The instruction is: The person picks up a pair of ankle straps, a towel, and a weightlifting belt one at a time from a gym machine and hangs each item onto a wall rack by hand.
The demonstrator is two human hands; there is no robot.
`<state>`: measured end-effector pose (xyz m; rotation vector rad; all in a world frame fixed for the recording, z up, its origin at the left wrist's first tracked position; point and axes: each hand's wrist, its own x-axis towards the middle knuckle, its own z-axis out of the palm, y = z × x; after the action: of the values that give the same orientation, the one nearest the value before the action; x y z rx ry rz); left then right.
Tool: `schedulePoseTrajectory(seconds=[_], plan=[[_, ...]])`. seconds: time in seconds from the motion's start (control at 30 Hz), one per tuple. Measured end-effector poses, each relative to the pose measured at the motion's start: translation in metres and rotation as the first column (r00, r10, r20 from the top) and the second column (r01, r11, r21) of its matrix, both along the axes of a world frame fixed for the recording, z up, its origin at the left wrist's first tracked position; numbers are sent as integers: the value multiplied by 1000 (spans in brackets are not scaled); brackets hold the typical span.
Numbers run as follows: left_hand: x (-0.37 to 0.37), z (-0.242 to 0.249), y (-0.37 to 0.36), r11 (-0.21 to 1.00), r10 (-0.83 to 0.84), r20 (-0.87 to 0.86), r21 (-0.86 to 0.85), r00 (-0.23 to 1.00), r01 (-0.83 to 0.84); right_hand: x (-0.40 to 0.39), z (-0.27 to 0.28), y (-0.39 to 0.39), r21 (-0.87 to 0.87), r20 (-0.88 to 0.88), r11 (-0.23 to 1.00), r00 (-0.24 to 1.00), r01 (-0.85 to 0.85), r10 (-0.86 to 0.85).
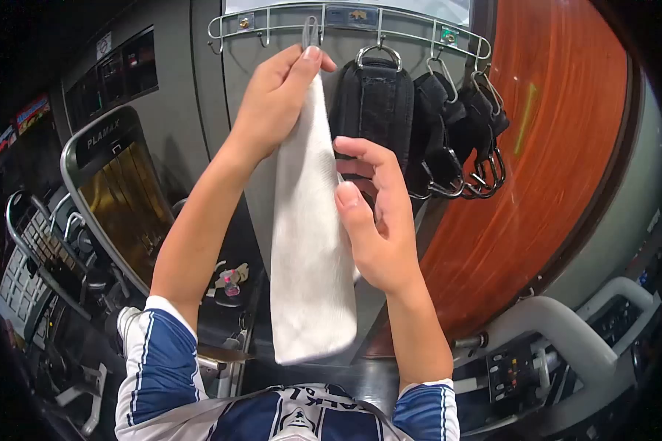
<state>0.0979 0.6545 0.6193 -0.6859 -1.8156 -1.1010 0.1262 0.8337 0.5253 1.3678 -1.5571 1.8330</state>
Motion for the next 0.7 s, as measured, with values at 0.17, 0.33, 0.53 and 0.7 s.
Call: schedulePoseTrajectory(seconds=[0.17, 0.33, 0.53, 0.7], plan=[[-30, 12, 0, 989, 29, 79, 141, 996, -40, -6, -12, 31, 20, -22, 998, 998, -60, 61], [-16, 20, 12, 981, 98, 86, 162, 992, -111, -15, -32, 48, -20, 1, 993, 993, -116, 116], [-8, -20, 6, 965, 94, 208, 220, 974, -141, -8, -52, 42, 183, -48, 980, 995, -77, 87], [-24, -94, -12, 973, 185, 34, 135, 982, -188, 4, -72, 8, 126, 17, 992, 1000, -27, 25]])
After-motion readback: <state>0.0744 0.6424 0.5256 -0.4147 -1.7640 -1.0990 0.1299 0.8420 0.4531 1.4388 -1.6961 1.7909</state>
